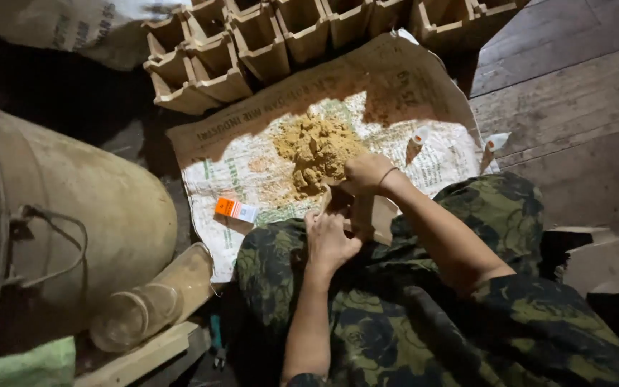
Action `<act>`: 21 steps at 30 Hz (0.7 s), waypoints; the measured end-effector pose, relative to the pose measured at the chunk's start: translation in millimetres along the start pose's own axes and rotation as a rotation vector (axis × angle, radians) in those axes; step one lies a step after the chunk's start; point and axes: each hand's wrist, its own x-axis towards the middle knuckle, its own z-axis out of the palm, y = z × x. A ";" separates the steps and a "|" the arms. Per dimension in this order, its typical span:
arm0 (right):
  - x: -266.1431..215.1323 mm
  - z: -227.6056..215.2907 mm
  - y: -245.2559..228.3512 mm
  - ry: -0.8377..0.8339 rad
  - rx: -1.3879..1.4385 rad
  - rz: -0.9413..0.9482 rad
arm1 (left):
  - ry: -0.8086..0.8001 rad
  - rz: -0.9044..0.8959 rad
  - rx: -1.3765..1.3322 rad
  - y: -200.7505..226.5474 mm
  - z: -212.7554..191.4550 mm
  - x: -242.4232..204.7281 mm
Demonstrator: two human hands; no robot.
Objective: Applying glue to the edges of small wooden frames and coating them with sawdust
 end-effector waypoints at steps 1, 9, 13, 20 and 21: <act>-14.6 -18.1 -8.0 0.029 0.116 -0.041 | 0.185 0.038 -0.048 -25.7 41.9 3.7; -74.5 19.5 -2.4 0.882 0.494 -0.024 | 0.609 -0.561 -1.337 -52.6 88.5 -12.5; -68.1 64.2 -1.4 0.417 1.431 0.285 | 0.323 -0.382 -1.445 -86.9 101.2 -2.7; -46.4 141.4 55.6 0.182 1.381 0.242 | 0.196 -0.619 -1.621 -155.0 212.7 23.1; -50.1 151.8 52.9 0.107 1.373 0.225 | 0.253 -0.673 -1.630 -144.8 190.7 15.0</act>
